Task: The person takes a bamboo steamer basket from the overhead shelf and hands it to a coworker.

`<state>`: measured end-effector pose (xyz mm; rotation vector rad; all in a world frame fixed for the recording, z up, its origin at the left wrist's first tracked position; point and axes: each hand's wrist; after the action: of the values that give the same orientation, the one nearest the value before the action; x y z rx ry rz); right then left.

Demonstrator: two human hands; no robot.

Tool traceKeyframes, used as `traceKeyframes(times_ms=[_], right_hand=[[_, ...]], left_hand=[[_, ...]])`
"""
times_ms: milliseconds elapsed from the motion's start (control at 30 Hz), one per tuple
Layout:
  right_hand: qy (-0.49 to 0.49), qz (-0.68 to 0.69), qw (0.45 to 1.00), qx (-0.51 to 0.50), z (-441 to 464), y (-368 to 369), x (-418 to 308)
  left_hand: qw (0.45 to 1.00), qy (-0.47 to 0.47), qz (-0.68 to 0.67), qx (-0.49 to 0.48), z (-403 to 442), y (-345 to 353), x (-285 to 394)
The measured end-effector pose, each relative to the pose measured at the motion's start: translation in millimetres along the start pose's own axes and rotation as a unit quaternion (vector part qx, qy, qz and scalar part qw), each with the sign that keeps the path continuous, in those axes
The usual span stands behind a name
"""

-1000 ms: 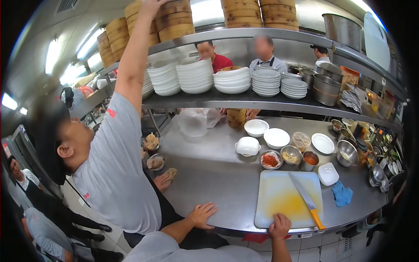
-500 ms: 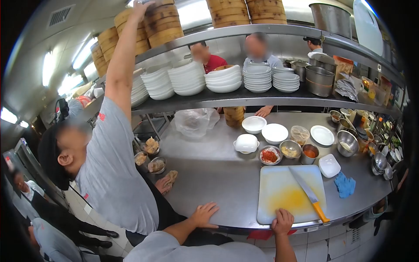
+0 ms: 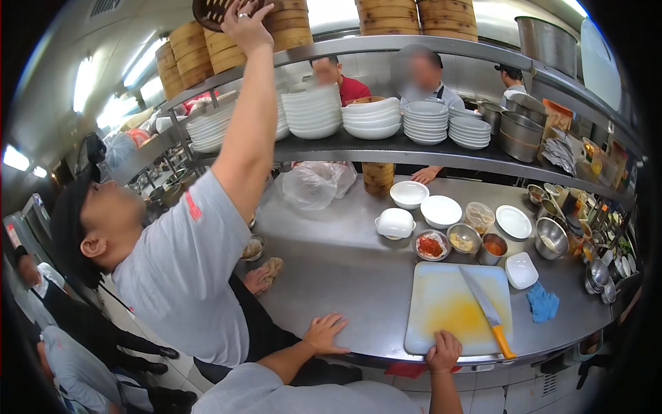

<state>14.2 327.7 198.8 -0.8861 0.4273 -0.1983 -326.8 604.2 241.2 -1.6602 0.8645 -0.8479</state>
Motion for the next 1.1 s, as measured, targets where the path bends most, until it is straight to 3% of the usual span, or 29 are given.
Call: traceKeyframes(times_ms=[567,700,1100], right_hand=[[0.006,-0.001,1.000,0.001,2,-2,-1],[0.003,-0.002,1.000,-0.004,2,-3,-1],[0.004,-0.015,1.000,-0.002,1,-2,-1]], left_hand=[[1.000,-0.007,-0.009,-0.003,-1,-9,5],[0.999,0.011,-0.002,0.052,2,5,-1],[0.998,0.017,-0.001,0.063,3,9,-4]])
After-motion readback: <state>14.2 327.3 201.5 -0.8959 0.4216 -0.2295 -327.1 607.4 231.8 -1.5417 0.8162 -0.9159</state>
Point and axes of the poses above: each hand's wrist, its own z-axis towards the middle knuckle, its own y-axis out of the palm, x = y × z, and after that the axes turned 13 degrees about -x, right-handed
